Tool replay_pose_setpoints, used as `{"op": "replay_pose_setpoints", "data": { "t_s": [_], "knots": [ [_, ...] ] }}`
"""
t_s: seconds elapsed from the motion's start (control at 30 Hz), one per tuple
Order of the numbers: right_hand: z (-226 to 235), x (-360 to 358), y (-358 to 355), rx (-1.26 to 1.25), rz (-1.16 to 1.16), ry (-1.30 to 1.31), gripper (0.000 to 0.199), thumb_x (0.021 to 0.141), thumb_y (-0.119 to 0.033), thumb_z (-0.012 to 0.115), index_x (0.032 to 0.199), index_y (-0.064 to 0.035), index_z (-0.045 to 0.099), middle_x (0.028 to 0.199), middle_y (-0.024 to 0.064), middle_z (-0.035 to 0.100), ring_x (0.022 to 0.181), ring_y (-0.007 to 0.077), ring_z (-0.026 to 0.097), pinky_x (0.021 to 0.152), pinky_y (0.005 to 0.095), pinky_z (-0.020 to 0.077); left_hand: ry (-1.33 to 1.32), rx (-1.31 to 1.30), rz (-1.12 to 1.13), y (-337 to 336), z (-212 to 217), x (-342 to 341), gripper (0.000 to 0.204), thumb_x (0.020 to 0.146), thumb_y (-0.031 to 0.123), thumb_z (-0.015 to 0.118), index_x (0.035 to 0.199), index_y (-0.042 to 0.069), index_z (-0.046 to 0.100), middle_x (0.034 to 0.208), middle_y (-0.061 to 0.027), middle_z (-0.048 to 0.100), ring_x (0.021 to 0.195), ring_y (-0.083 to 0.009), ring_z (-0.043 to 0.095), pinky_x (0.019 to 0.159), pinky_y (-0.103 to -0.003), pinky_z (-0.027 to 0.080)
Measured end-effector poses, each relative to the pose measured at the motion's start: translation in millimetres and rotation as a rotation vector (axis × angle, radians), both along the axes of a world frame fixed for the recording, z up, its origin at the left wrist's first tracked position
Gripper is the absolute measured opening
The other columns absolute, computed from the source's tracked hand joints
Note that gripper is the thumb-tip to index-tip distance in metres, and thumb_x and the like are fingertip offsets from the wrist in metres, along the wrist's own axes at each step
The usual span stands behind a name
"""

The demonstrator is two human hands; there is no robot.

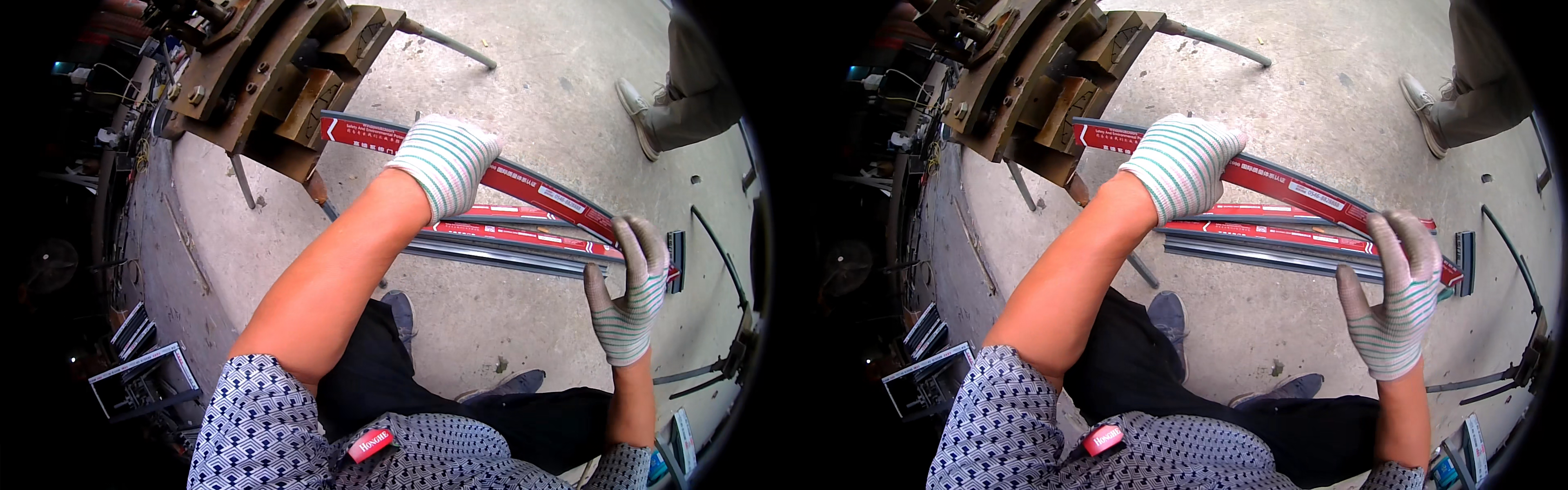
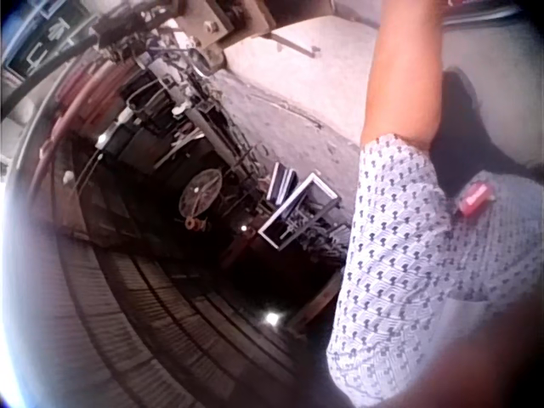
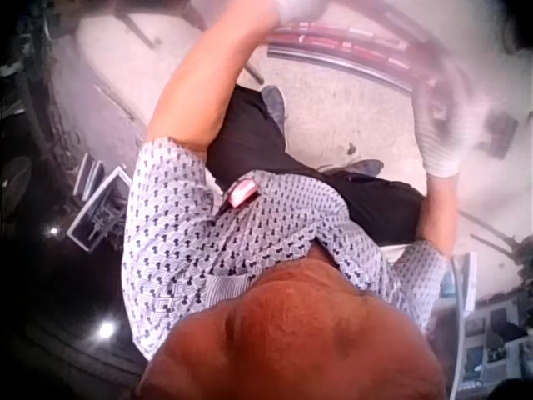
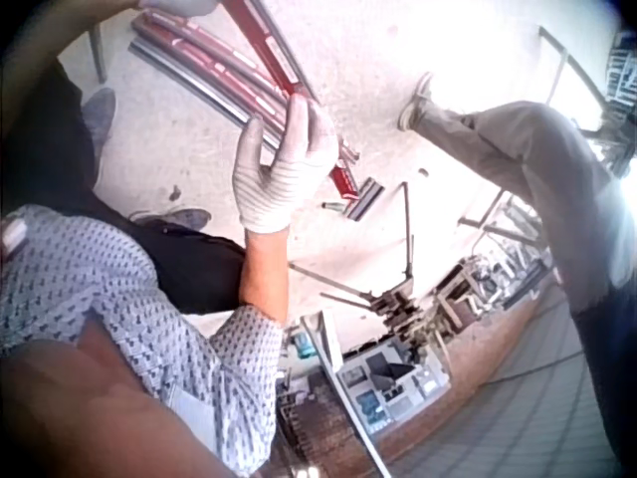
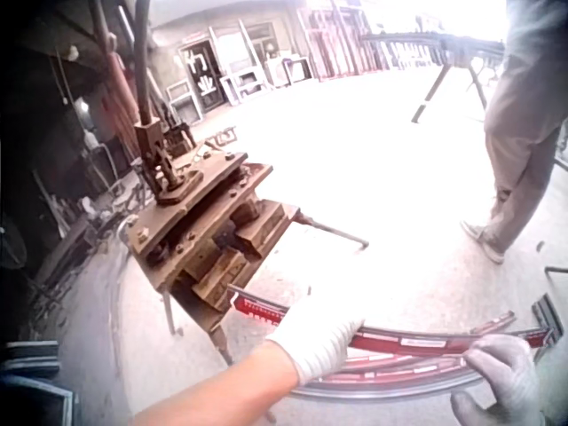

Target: The person picks up several long, red-labeled metal profiles from the floor and repeatedly places them into a metal bending machine. The person handles the profiles one at a time, aligning them with the machine's jaws, then removes them and places them back on the floor. This process is repeated multiple times without a visible final assembly or state change.

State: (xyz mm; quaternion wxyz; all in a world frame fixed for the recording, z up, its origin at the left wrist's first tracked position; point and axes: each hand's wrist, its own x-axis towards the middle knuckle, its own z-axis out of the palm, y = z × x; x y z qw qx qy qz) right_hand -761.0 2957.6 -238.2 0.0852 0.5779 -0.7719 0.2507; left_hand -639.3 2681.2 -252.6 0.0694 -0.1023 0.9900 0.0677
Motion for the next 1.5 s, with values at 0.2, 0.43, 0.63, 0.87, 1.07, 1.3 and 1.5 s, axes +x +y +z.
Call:
{"op": "replay_pose_setpoints", "data": {
  "t_s": [0.2,0.43,0.63,0.87,1.07,1.3,1.5],
  "knots": [
    [-27.8,-24.1,17.4,0.232,-0.165,0.087,0.081,0.07,-0.01,0.084,0.145,-0.0085,0.051,0.121,0.0138,0.059,0.108,0.0296,0.058,0.099,0.0418,0.0447,-0.037,0.058,-0.024,-5.3,9.3,3.3,0.025,0.077,0.009,0.068,0.102,0.005,0.07,0.085,-0.018,0.071,0.084,-0.0353,0.07,0.075,-0.044,0.055],
    [-42.8,-32.6,25.9,0.241,-0.204,-0.005,0.088,0.062,0.001,0.083,0.144,-0.0107,0.054,0.099,0.0072,0.059,0.082,0.0219,0.055,0.077,0.0339,0.0472,-0.037,0.106,-0.042,-10.7,4.6,3.7,0.029,0.074,0.014,0.073,0.101,0.005,0.07,0.086,-0.0173,0.071,0.084,-0.0355,0.071,0.076,-0.043,0.056],
    [-41.6,-35.6,22.9,0.194,-0.183,0.008,0.087,0.06,0.0,0.085,0.141,-0.0109,0.057,0.101,0.0073,0.06,0.082,0.0211,0.055,0.075,0.033,0.0472,-0.001,0.141,-0.051,-12.6,7.3,7.7,0.031,0.073,0.015,0.073,0.101,0.002,0.069,0.089,-0.0188,0.07,0.085,-0.036,0.07,0.078,-0.042,0.057],
    [-38.0,-38.0,13.8,0.179,-0.168,0.017,0.085,0.06,0.0,0.085,0.14,-0.0114,0.059,0.089,0.0044,0.055,0.073,0.0184,0.049,0.07,0.0319,0.0443,0.03,0.122,-0.047,-17.0,11.1,13.8,0.031,0.074,0.012,0.071,0.103,0.0,0.069,0.089,-0.0192,0.07,0.084,-0.0361,0.07,0.077,-0.042,0.057],
    [-38.3,-38.7,11.5,0.158,-0.165,0.047,0.085,0.06,0.001,0.084,0.14,-0.0117,0.058,0.086,0.004,0.053,0.073,0.0186,0.048,0.069,0.0322,0.0441,0.013,0.107,-0.04,-17.1,12.6,13.3,0.033,0.075,0.012,0.072,0.105,0.0,0.069,0.087,-0.0195,0.071,0.081,-0.0334,0.072,0.075,-0.04,0.059],
    [-38.0,-46.9,13.7,0.135,-0.155,0.054,0.084,0.061,0.002,0.085,0.139,-0.0108,0.059,0.094,0.0063,0.06,0.079,0.0202,0.054,0.074,0.0322,0.0466,0.042,0.099,-0.05,-18.9,12.9,14.4,0.034,0.076,0.013,0.073,0.107,0.0,0.069,0.088,-0.0195,0.072,0.081,-0.0313,0.073,0.073,-0.038,0.059],
    [-34.7,-50.6,11.4,0.131,-0.158,0.091,0.084,0.06,0.001,0.087,0.139,-0.01,0.06,0.094,0.0065,0.06,0.079,0.0203,0.054,0.074,0.0322,0.0469,0.01,0.13,-0.035,-21.2,16.8,11.8,0.037,0.076,0.015,0.074,0.11,0.0,0.069,0.089,-0.0183,0.072,0.081,-0.0322,0.072,0.074,-0.038,0.059]
  ]
}}
